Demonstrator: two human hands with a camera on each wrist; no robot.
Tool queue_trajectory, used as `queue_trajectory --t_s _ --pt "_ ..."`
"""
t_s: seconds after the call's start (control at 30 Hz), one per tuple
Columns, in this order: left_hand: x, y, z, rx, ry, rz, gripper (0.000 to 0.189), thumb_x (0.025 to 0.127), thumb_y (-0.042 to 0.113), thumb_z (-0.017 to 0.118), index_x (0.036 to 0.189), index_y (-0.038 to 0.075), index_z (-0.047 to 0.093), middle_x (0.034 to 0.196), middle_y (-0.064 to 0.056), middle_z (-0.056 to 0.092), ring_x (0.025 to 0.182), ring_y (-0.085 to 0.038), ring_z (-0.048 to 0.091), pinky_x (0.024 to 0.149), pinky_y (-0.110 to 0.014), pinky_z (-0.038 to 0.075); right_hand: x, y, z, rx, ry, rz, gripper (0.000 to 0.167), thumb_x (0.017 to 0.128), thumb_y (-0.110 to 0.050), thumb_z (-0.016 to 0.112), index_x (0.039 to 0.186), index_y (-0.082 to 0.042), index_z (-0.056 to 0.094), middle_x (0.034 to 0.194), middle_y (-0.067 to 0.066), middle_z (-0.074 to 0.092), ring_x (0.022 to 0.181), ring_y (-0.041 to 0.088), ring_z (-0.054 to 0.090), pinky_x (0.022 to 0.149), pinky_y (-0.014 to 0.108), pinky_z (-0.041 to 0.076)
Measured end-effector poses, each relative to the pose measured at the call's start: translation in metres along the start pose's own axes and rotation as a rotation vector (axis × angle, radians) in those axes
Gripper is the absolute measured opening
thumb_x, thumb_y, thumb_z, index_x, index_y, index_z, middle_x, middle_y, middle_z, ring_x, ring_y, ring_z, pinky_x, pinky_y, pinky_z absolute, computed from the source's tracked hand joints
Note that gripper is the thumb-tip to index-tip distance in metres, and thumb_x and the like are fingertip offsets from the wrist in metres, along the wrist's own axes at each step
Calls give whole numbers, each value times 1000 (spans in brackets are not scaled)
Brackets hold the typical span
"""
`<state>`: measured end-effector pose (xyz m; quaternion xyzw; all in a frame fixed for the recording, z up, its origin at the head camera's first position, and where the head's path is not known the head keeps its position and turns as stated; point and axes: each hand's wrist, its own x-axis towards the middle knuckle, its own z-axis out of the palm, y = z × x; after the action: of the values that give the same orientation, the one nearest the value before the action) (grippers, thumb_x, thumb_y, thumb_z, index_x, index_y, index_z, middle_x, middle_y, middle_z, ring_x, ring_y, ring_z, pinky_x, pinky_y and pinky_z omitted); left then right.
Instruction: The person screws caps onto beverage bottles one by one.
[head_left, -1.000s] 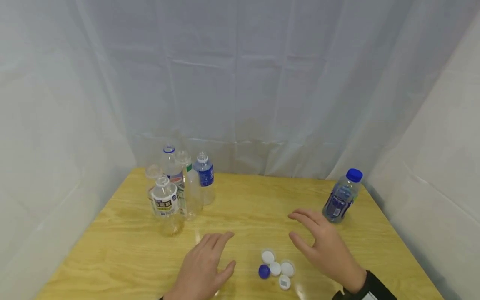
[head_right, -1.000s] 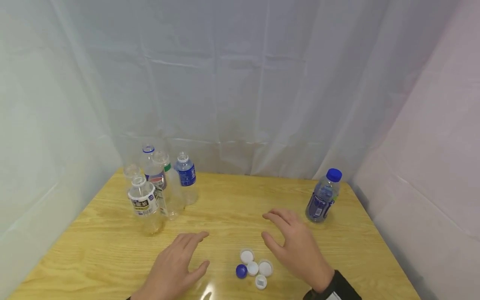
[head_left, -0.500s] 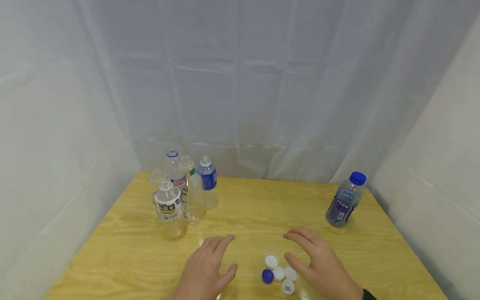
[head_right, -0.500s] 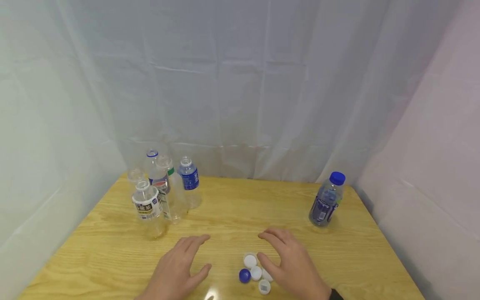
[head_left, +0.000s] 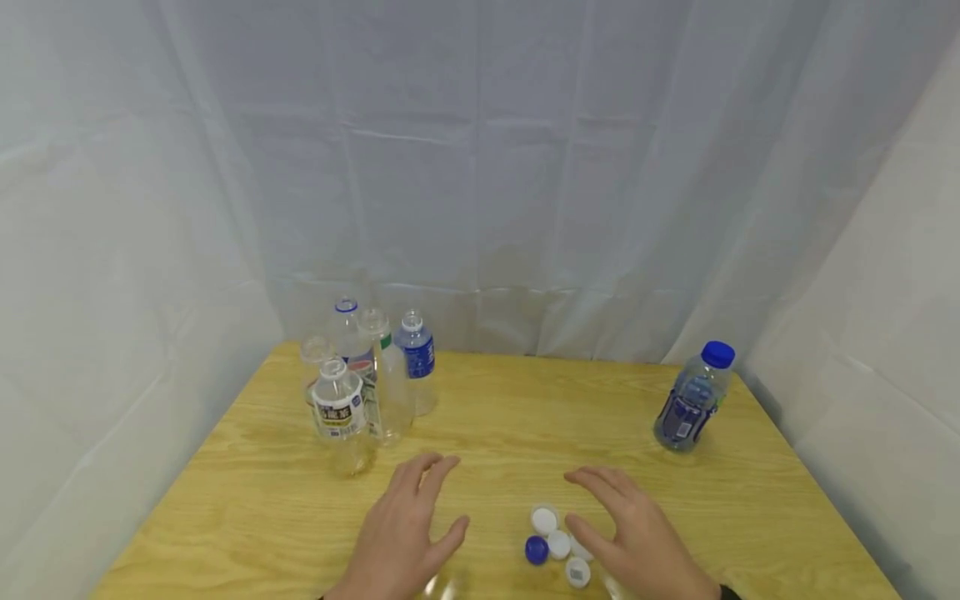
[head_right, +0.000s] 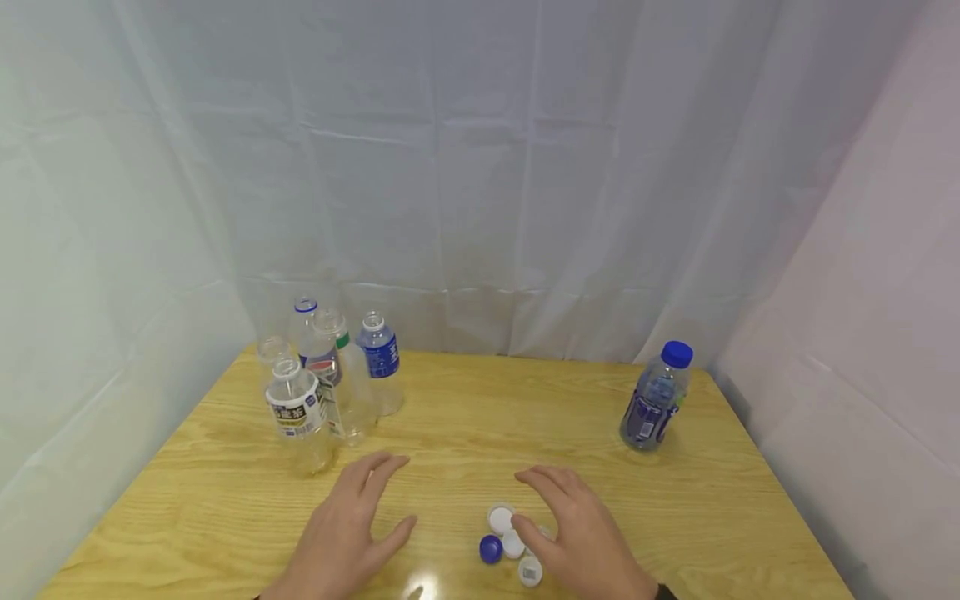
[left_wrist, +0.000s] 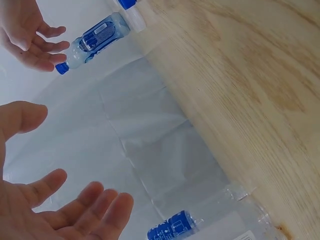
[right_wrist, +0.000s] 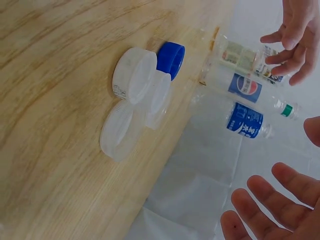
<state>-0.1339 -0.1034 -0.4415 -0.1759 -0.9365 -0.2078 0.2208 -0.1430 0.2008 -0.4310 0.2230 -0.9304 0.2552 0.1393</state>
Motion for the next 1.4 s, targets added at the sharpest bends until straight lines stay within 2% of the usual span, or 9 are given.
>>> queue_trajectory --t_s 0.1,0.3,0.37,0.5,0.7,0.87,0.97,1.07,1.4 --pt "0 -3 -2 8 55 -2 70 80 38 83 139 17 53 130 -5 54 115 -22 56 75 -34 58 -1 -1 2 -2 -8 6 44 90 -36 75 132 -33 62 131 -14 61 120 11 59 93 43 56" --pt "4 -16 -12 -49 186 -22 71 79 28 84 140 11 52 130 -11 51 116 -28 54 95 -46 50 0 -2 2 8 -54 44 42 93 -44 70 132 -33 62 132 -12 60 121 14 59 95 45 55" --pt "6 -22 -16 -60 247 -2 70 78 24 83 138 7 52 129 -14 51 116 -31 53 97 -49 47 0 -2 2 15 -72 57 42 93 -47 68 132 -33 62 132 -13 60 122 14 59 95 45 55" --pt "10 -32 -23 -44 344 2 70 77 21 80 139 3 50 131 -19 50 116 -35 50 94 -53 43 -1 -2 2 11 -95 79 42 94 -50 67 132 -33 62 131 -14 60 121 14 59 95 45 55" --pt "15 -46 -31 -25 431 -79 81 78 25 75 146 1 39 135 -26 43 116 -43 45 90 -60 37 -3 -3 -1 5 -113 98 43 94 -54 64 132 -34 61 130 -15 60 120 14 60 94 45 56" --pt "24 -61 -35 -21 485 -162 88 76 25 77 148 3 33 138 -29 41 117 -46 43 89 -59 37 -3 -2 -1 -6 -98 83 42 94 -52 65 132 -35 61 129 -16 61 118 13 61 92 43 57" --pt "28 -71 -36 -35 496 -204 92 74 22 81 149 2 31 135 -29 41 116 -44 43 90 -58 38 -4 -1 -1 -11 -94 79 41 94 -51 66 132 -36 61 129 -16 60 118 12 61 91 43 57" --pt "31 -81 -35 -66 480 -249 95 73 20 84 149 2 30 132 -29 42 113 -41 45 91 -57 41 -3 0 0 -15 -93 71 41 93 -50 67 132 -36 61 128 -16 61 117 11 61 91 42 57" --pt "30 -103 -27 -165 304 -490 104 81 24 83 158 9 15 143 -27 40 126 -43 48 101 -62 44 -3 -1 3 -4 -92 54 42 92 -42 72 132 -36 60 128 -17 59 117 10 60 91 42 57"
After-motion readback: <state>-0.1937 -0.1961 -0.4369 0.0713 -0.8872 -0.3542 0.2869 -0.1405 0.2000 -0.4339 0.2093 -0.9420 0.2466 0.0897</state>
